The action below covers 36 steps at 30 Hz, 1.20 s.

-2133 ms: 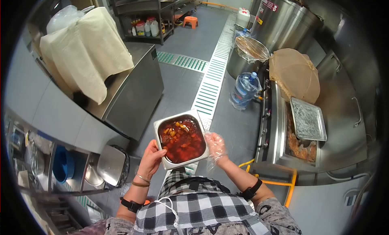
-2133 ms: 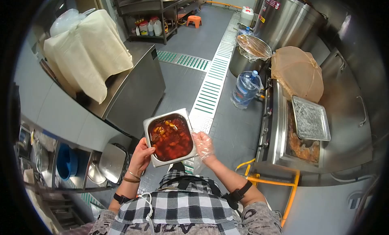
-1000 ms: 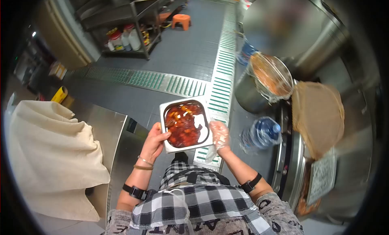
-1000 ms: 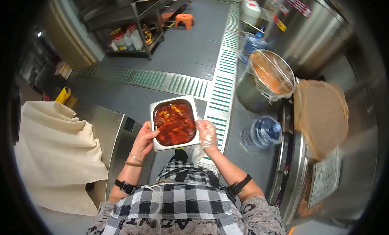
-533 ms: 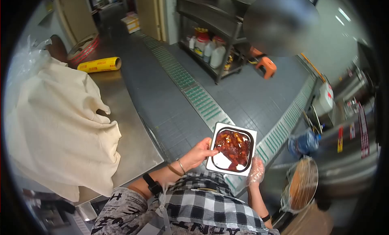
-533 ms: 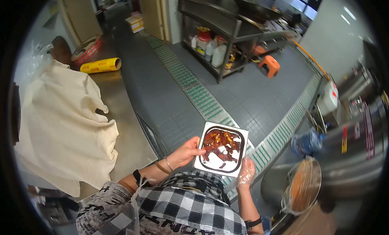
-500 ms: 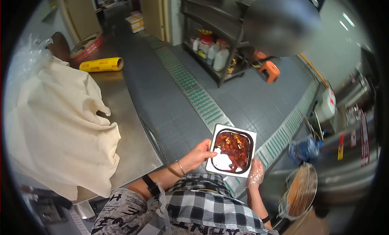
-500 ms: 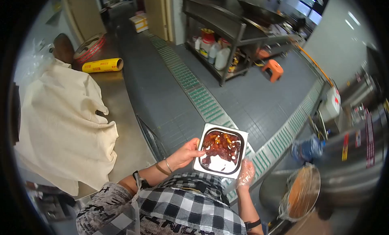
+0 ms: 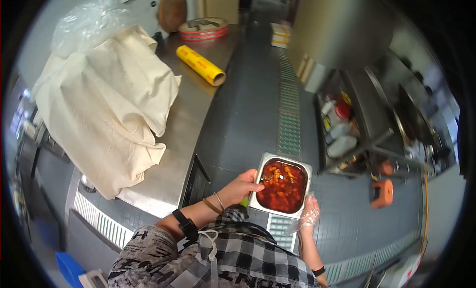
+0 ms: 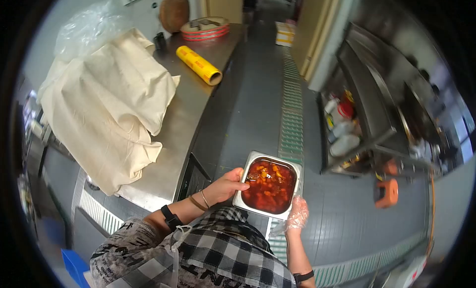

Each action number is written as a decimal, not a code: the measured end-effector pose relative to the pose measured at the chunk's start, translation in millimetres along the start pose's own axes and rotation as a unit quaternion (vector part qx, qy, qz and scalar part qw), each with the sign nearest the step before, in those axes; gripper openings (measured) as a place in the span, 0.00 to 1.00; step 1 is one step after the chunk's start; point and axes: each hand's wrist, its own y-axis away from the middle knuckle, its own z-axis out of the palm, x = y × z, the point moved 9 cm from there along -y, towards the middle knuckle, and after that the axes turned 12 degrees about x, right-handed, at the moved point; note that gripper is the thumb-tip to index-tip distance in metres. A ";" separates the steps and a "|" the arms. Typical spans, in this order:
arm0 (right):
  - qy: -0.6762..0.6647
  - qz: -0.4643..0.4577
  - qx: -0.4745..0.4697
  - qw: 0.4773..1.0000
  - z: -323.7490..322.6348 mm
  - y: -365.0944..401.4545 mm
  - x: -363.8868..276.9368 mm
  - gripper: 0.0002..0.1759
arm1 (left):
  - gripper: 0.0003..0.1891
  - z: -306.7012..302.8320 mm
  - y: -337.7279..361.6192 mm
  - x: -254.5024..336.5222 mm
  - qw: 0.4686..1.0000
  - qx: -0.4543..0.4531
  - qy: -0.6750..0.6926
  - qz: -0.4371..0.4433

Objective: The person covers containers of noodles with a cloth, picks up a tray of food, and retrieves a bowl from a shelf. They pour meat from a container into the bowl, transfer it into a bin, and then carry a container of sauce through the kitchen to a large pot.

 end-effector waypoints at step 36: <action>0.021 -0.075 -0.190 0.979 619.2 -715.8 -102.3 0.14 | 0.11 -151.8 -752.0 385.4 0.963 0.209 0.070 0.156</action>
